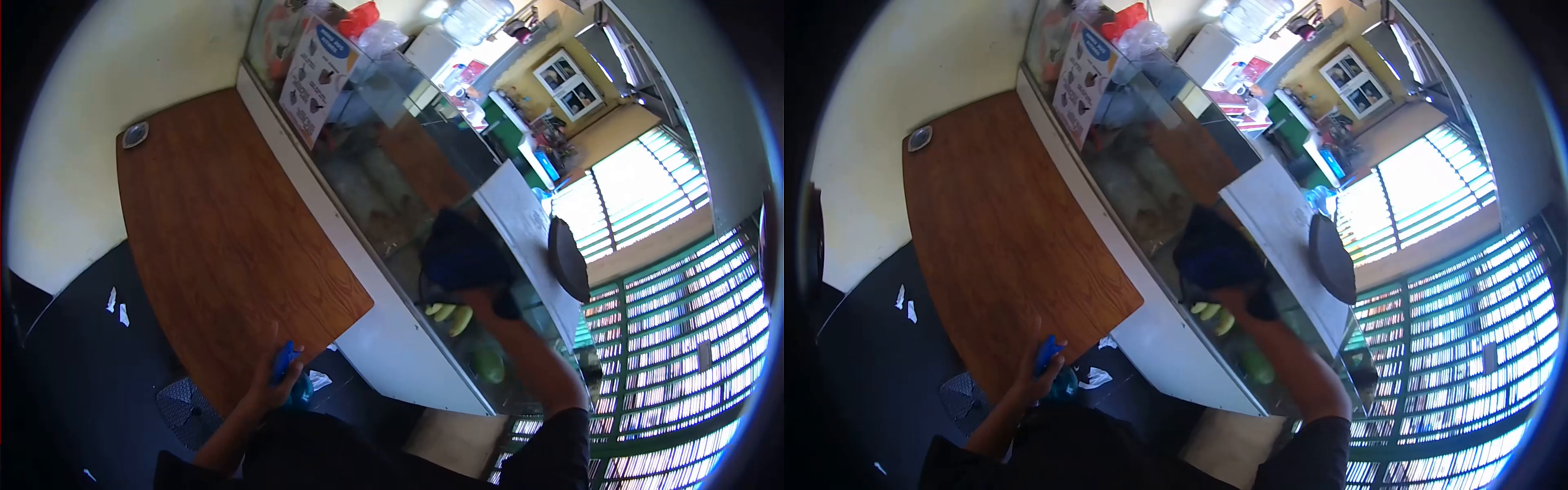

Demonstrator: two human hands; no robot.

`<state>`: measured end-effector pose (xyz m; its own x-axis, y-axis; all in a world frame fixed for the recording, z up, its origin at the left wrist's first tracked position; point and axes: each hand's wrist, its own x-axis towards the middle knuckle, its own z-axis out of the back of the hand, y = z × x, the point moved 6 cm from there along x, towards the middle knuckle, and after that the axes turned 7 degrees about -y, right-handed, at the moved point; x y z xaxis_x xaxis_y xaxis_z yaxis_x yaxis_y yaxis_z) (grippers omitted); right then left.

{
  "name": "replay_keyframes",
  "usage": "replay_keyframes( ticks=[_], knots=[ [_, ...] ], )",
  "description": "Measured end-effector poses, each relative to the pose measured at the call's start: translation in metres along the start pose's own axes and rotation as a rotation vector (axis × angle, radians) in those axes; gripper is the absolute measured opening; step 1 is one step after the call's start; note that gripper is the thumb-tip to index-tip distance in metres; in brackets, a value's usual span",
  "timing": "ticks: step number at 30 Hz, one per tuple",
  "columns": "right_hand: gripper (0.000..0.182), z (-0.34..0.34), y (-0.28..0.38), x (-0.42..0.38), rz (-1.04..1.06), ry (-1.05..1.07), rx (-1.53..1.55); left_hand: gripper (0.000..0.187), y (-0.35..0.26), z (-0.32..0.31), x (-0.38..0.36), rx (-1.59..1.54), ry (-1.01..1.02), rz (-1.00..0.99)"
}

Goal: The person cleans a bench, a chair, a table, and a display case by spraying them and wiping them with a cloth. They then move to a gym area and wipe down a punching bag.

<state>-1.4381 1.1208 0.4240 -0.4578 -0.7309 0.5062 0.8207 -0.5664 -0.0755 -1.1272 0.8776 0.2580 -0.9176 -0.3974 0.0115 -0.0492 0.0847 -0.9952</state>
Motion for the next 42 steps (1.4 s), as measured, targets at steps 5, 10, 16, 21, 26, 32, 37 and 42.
replay_keyframes(
  ticks=[5,10,16,21,26,32,37,42],
  knots=[
    [0.02,0.094,-0.024,-0.026,-0.194,0.077,-0.015,0.085,-0.011,-0.026,0.019,-0.043,0.084,-0.108],
    [0.021,0.064,0.061,0.001,-0.15,0.037,-0.106,0.089,-0.012,-0.04,0.016,-0.067,0.141,-0.171],
    [0.018,-0.042,0.072,-0.063,0.092,0.478,-0.007,0.088,-0.002,-0.037,-0.004,0.018,0.188,-0.119],
    [0.032,-0.051,0.047,-0.101,0.037,0.737,-0.5,0.088,0.002,-0.033,-0.008,-0.024,0.157,-0.084],
    [0.068,0.09,-0.003,-0.129,-0.463,0.278,0.409,0.087,-0.004,-0.038,0.001,-0.005,0.173,-0.097],
    [0.084,0.179,-0.001,-0.147,-0.398,-0.087,-0.066,0.086,-0.012,-0.06,0.002,0.012,0.239,-0.145],
    [0.052,0.081,-0.025,-0.176,-0.054,-0.166,1.371,0.086,-0.003,-0.067,-0.007,0.038,0.303,-0.163],
    [0.027,-0.019,0.001,-0.27,-0.582,0.103,0.299,0.084,-0.015,-0.067,-0.013,0.068,0.302,-0.119]
  ],
)
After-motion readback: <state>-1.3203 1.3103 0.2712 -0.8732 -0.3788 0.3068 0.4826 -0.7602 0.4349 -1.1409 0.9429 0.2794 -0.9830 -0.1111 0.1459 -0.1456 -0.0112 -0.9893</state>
